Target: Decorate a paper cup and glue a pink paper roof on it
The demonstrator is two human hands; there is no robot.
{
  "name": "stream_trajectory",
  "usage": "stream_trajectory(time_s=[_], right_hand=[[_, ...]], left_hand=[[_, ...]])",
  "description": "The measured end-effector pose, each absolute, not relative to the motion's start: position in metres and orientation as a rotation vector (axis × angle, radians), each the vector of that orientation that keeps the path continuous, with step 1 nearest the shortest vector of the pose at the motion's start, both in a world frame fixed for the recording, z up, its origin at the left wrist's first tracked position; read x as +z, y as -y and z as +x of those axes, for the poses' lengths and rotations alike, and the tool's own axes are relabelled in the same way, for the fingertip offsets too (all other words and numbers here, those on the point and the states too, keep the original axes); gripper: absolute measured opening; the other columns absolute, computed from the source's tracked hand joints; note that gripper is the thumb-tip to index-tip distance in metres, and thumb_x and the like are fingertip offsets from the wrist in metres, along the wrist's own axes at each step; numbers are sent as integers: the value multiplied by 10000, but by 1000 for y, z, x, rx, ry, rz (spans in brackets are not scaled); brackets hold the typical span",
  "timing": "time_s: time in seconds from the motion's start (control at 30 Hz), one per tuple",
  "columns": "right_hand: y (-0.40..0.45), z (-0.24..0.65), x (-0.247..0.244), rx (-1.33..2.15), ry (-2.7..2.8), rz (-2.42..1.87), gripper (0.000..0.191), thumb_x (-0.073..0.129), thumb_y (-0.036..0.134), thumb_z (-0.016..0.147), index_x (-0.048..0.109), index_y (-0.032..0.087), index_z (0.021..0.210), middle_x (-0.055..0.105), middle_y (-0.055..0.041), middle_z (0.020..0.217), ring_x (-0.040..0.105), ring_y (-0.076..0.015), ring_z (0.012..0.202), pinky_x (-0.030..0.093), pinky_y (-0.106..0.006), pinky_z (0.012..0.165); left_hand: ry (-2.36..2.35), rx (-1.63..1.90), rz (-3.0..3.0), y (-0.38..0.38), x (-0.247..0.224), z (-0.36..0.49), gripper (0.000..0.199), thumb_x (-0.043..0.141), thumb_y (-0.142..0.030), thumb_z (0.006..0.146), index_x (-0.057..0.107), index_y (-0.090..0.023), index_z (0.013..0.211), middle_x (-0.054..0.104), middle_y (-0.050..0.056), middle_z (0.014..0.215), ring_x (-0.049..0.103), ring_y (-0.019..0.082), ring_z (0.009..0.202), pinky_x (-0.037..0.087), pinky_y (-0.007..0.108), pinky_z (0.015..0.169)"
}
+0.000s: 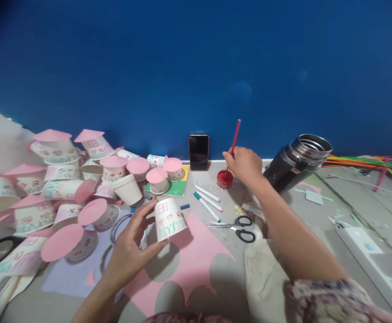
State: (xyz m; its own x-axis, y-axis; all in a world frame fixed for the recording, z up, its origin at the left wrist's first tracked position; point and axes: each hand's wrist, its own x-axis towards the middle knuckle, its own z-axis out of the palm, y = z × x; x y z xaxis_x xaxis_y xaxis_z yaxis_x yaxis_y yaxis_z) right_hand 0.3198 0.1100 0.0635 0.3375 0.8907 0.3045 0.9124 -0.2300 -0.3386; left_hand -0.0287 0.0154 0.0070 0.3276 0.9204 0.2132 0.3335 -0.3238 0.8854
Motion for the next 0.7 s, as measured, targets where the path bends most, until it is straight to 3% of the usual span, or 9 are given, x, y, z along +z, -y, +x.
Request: stream_trajectory(time_s=[0.2, 0.37, 0.53, 0.63, 0.7], right_hand=[[-48, 328, 45, -103, 1660, -1862, 412, 480, 462, 1017, 786, 220, 882, 839, -100, 936, 788, -306, 929, 555, -394, 873], [-31, 332, 24, -77, 1667, -1710, 344, 511, 412, 1023, 768, 235, 877, 835, -43, 858, 789, -249, 830, 586, -363, 841], [-20, 333, 29, -127, 1583, -1607, 337, 527, 407, 1017, 767, 234, 856, 829, -64, 882, 780, -249, 831, 603, -389, 837], [-10, 322, 47, -22, 1440, -1551, 246, 612, 382, 988, 780, 248, 867, 812, -47, 846, 747, -224, 744, 594, -374, 743], [-2, 308, 66, 170, 1323, -1504, 142, 738, 364, 909, 786, 249, 839, 767, -22, 728, 689, -196, 622, 536, -329, 590]], left_hand=[[-1117, 925, 1858, -15, 8, -27, 788, 784, -230, 807, 478, -384, 1517, 524, 69, 1590, 530, 378, 1432, 534, 531, 1114], [-1148, 920, 1868, -14, 5, -28, 804, 775, -217, 816, 451, -388, 1532, 483, 74, 1622, 506, 378, 1450, 502, 551, 1143], [-1133, 927, 1883, -16, 1, -28, 784, 778, -232, 830, 459, -368, 1533, 488, 93, 1608, 474, 384, 1477, 490, 551, 1152], [-1131, 979, 1804, -17, 3, -27, 760, 777, -240, 839, 465, -341, 1525, 475, 109, 1604, 479, 371, 1477, 483, 540, 1161], [-1098, 1037, 1731, -18, 7, -25, 756, 780, -221, 823, 478, -300, 1511, 485, 126, 1580, 502, 357, 1456, 479, 521, 1169]])
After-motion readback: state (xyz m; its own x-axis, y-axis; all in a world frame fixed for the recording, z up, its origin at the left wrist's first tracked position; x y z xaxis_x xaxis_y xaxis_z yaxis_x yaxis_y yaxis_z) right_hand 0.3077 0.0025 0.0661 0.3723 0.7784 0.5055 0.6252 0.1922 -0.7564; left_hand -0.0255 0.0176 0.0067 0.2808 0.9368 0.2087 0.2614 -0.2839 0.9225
